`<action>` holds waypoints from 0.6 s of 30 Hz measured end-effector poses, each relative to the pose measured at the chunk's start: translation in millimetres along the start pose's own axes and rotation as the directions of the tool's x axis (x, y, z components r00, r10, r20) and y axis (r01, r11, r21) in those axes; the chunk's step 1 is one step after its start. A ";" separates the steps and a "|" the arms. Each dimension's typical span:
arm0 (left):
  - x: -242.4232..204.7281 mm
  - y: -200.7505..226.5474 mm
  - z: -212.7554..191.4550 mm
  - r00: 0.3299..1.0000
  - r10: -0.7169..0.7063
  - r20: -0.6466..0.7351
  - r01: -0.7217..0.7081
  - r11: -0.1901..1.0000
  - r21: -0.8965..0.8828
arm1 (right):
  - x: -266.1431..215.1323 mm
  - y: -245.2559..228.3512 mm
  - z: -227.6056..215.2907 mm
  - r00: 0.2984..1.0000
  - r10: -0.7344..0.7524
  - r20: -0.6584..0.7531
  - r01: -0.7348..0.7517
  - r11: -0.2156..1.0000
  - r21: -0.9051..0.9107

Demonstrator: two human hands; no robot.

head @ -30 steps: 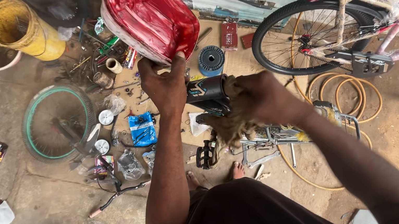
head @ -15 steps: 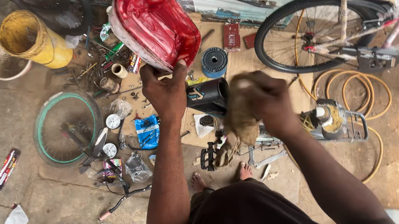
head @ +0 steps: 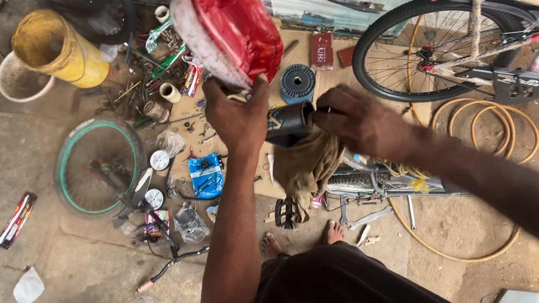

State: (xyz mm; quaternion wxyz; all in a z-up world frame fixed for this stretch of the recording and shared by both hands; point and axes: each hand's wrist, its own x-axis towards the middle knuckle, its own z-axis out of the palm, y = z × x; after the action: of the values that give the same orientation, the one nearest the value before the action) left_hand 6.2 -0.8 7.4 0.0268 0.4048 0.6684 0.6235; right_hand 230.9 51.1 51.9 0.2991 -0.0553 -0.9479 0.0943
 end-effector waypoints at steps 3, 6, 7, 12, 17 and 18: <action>1.2 4.5 6.4 1.000 0.004 0.000 -0.004 0.999 0.040 | -7.6 35.1 -12.0 0.999 -0.042 0.020 0.045 0.975 -0.217; -3.0 2.4 2.8 1.000 0.022 0.007 -0.022 0.999 0.023 | -24.4 53.1 -14.3 0.904 0.319 -0.283 -0.292 0.947 0.136; -1.3 1.6 1.6 1.000 0.016 0.007 -0.016 0.999 0.031 | -27.0 56.7 -10.4 0.795 0.489 -0.360 -0.369 0.860 0.354; 1.1 1.7 0.6 1.000 -0.014 0.005 0.014 0.998 0.054 | -29.1 41.5 36.4 0.721 0.598 -0.350 -0.337 0.744 0.577; -0.2 0.8 -1.6 1.000 -0.001 0.009 0.000 0.998 0.070 | -20.7 26.6 46.7 0.916 0.223 -0.332 -0.116 0.943 0.313; -0.9 0.1 -1.9 1.000 0.004 0.005 -0.004 0.998 0.058 | -18.1 25.4 44.4 0.926 0.217 -0.308 -0.113 0.940 0.321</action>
State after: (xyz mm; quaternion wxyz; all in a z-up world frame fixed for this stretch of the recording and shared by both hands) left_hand 5.8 -2.8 7.6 0.0154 0.4083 0.6853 0.6029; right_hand 221.3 66.5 0.8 0.4537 -0.1054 -0.8488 0.2502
